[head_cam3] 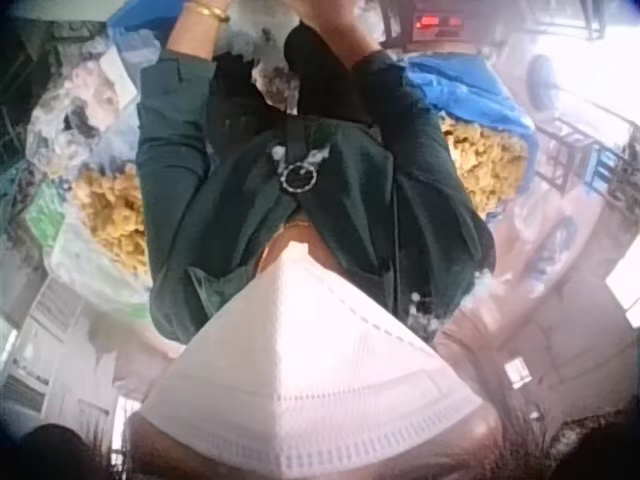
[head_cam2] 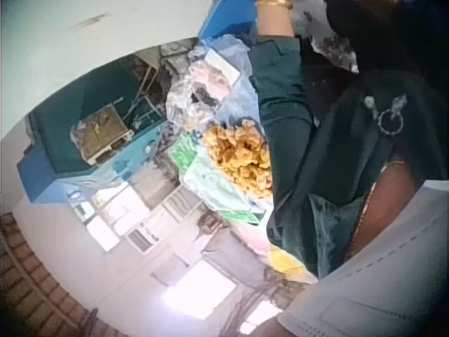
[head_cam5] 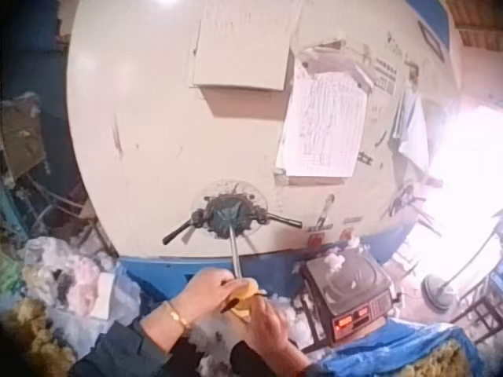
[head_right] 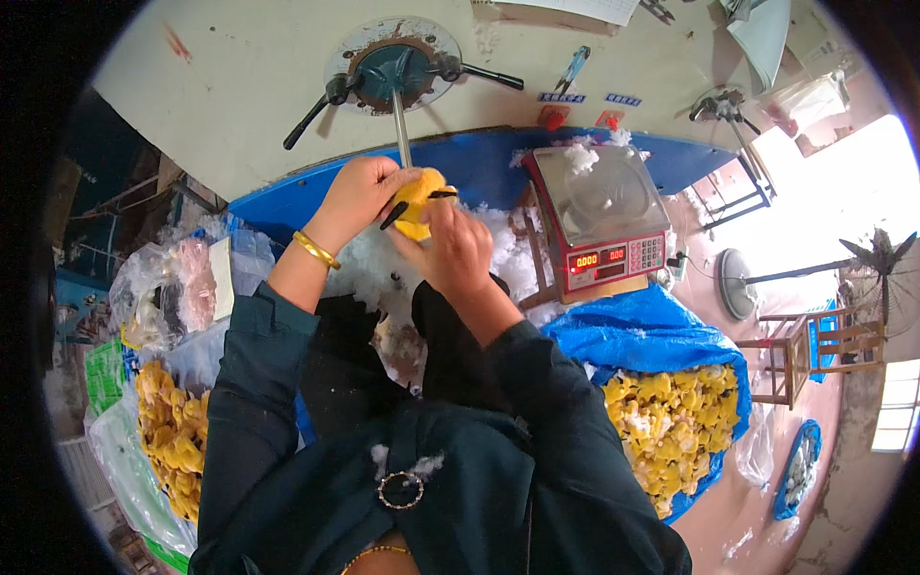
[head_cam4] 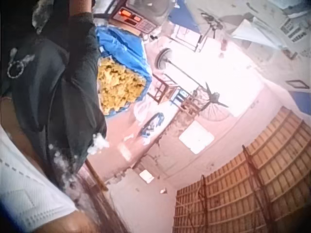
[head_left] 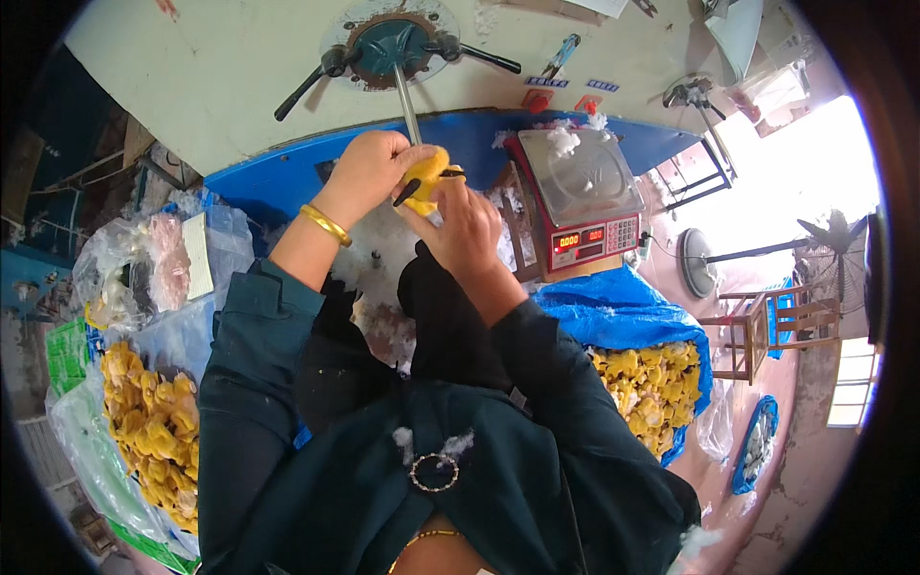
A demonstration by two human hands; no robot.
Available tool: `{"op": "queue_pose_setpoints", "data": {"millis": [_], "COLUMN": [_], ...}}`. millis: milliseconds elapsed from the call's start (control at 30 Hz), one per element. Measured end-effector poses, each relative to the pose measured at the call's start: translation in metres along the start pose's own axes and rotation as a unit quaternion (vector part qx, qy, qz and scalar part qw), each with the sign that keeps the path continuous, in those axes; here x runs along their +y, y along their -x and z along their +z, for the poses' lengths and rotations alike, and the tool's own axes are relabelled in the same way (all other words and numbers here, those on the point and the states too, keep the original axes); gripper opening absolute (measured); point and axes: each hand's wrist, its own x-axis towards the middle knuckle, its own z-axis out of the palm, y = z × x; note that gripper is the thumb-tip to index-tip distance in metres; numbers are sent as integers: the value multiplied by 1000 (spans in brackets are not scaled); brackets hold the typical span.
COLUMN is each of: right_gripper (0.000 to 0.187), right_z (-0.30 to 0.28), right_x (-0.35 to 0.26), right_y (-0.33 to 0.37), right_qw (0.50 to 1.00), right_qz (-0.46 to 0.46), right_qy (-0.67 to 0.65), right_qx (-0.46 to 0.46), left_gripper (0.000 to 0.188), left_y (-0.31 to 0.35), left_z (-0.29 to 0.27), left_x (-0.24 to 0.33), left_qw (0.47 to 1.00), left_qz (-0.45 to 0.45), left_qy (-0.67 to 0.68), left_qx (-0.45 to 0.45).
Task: The person repeatedly picks up yellow plastic molds and stuffs white cotton-like material into them using both hands. The person places the filled molds onto a digital scale and then sets them aside in a pile.
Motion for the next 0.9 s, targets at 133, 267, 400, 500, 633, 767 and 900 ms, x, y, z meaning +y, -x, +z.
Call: {"op": "queue_pose_setpoints", "data": {"millis": [133,267,400,500,633,767,900], "right_gripper": [35,27,29,30,35,44,44], "right_z": [12,17,33,32,54,48,54], "right_x": [-2,-5,-1,11,42,45,54], "right_y": [-13,-10,-6,-25,-87,-114,-78], "right_qw": [999,994,957,739,746,835,944], "right_qz": [7,90,250,432,488,439,296], "right_qy": [47,58,-149,-517,-446,-281,-119], "right_qx": [-18,-21,4,-4,-74,-177,-82], "left_gripper": [51,53,55,57,51,45,38], "left_y": [-6,-8,-4,7,34,38,43], "left_z": [-1,1,-1,-1,-3,1,9], "left_x": [-1,-6,-6,-1,28,22,15], "left_qw": [1000,1000,997,989,975,980,979], "left_qz": [7,6,-60,-51,24,49,60], "left_qy": [-3,-5,-49,-139,-213,-162,-160], "left_qx": [17,20,2,20,52,102,114]}}
